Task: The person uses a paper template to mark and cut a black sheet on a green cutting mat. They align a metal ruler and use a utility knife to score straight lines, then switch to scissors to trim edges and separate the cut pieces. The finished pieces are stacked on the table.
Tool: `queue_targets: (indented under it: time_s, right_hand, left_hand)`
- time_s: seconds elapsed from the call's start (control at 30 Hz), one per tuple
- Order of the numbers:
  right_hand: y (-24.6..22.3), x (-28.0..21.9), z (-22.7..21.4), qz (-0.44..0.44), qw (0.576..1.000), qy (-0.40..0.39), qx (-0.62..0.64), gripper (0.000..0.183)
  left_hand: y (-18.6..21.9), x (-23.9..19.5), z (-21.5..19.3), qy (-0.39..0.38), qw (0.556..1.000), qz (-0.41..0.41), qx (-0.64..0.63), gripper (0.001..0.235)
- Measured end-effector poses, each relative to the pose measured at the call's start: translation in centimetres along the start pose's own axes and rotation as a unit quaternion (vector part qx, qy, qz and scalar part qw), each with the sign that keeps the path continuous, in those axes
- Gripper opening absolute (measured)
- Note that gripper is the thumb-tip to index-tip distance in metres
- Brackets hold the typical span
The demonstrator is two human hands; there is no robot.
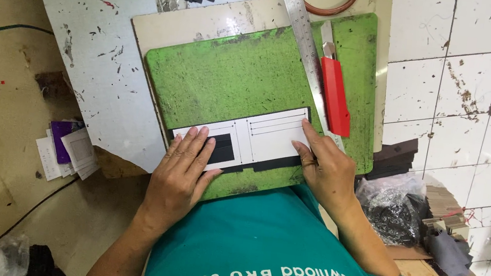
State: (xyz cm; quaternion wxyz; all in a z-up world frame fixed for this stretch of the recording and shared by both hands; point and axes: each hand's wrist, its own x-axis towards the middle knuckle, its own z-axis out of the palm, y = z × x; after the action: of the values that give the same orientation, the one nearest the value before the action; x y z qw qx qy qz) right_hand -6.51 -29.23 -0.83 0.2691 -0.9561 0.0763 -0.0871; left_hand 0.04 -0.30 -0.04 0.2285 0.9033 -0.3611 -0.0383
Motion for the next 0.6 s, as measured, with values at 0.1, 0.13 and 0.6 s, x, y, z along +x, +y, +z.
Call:
queue_targets:
  time_s: [0.1,0.13,0.6]
  right_hand:
    - [0.2,-0.2,0.1,0.004,1.0,0.0,0.0,0.037]
    - [0.3,-0.4,0.2,0.003,1.0,-0.001,0.001,0.037]
    - [0.0,-0.3,0.0,-0.025,0.999,-0.014,-0.018,0.038]
  left_hand:
    - [0.0,-0.2,0.2,0.001,1.0,-0.001,0.004,0.057]
    - [0.0,-0.2,0.2,0.001,1.0,-0.003,0.005,0.057]
    - [-0.2,-0.8,1.2,0.053,0.999,0.006,-0.004,0.056]
